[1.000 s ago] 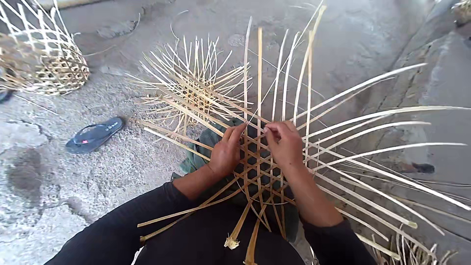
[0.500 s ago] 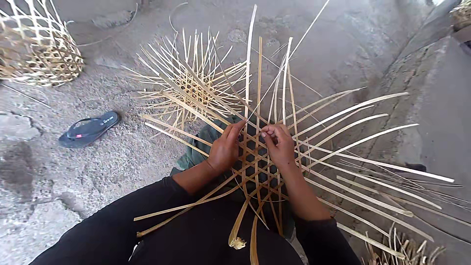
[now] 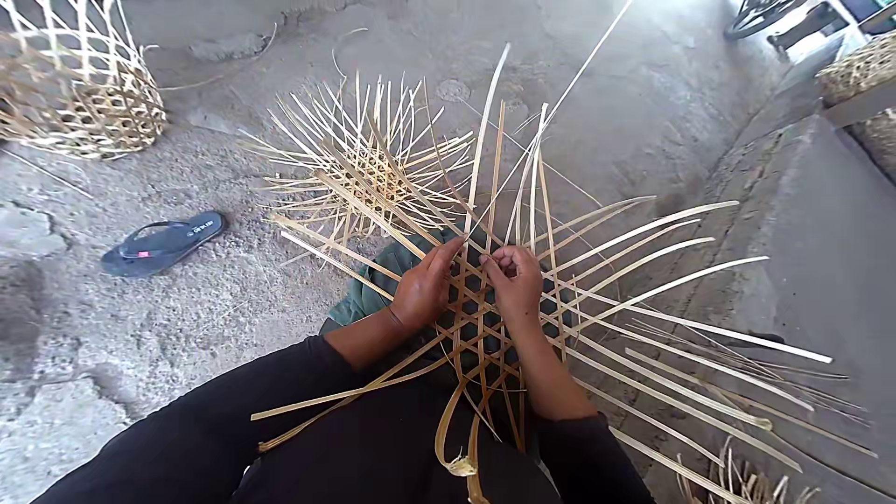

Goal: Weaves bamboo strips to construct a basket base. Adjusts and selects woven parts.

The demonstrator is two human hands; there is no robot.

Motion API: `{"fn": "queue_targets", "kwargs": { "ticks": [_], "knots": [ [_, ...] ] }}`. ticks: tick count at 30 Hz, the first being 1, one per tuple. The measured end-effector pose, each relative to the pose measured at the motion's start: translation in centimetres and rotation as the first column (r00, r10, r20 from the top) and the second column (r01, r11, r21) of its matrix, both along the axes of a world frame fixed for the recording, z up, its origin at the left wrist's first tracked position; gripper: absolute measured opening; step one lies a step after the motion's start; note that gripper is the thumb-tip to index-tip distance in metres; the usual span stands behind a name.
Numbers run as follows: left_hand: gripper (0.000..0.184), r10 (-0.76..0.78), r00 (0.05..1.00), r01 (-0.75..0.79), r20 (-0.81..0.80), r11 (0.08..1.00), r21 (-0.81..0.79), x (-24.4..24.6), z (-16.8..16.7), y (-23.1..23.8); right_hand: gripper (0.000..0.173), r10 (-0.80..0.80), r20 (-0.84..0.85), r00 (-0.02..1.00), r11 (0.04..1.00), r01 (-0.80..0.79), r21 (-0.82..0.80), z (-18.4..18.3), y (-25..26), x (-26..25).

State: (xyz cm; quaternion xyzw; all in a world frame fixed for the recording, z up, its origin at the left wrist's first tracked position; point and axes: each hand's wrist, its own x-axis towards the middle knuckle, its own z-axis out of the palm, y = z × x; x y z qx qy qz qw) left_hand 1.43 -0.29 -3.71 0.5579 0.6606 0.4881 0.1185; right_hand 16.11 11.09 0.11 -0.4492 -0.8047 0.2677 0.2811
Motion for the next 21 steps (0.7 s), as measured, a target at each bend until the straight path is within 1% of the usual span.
{"fn": "queue_targets", "kwargs": {
  "ticks": [3,5,6,9,11,13,16,19,21],
  "knots": [
    [0.048,-0.008,1.000,0.008,0.012,1.000,-0.011,0.0,0.1,-0.1,0.023,-0.016,0.002,1.000,0.999,0.016,-0.046,0.2,0.2,0.0],
    [0.048,-0.002,1.000,0.002,0.014,1.000,0.001,0.1,0.1,-0.2,0.025,-0.001,0.036,0.999,0.999,0.003,-0.040,0.7,0.1,0.1],
    [0.048,-0.002,1.000,0.001,0.016,1.000,0.008,0.0,0.1,-0.3,0.027,0.009,0.060,0.998,1.000,-0.009,0.002,0.9,-0.1,0.1],
    [0.047,-0.007,0.999,0.007,0.032,1.000,0.014,0.0,0.2,-0.4,0.043,0.066,0.129,0.989,0.983,-0.087,0.160,1.5,-1.4,-0.3],
    [0.047,0.000,1.000,-0.001,0.030,1.000,0.026,-0.1,0.1,-0.4,0.039,0.113,0.168,0.979,0.969,-0.146,0.198,1.4,-2.4,-1.1],
    [0.047,0.005,1.000,-0.006,0.017,1.000,0.031,0.0,0.0,-0.4,0.036,0.106,0.186,0.977,0.976,-0.138,0.169,0.6,-3.1,-1.9],
    [0.049,0.003,1.000,-0.004,0.005,1.000,0.018,0.0,0.0,-0.2,0.030,0.062,0.111,0.992,0.989,-0.076,0.130,-0.4,-3.1,-2.2],
    [0.050,-0.004,1.000,0.004,-0.001,1.000,-0.004,0.1,-0.1,-0.1,0.026,0.048,0.043,0.998,0.997,-0.051,0.054,-0.6,-2.8,-1.9],
    [0.050,-0.010,1.000,0.010,0.007,1.000,-0.005,0.0,-0.2,0.1,0.025,0.056,0.032,0.998,0.998,-0.056,0.015,-0.5,-2.6,-1.7]
  ]
}}
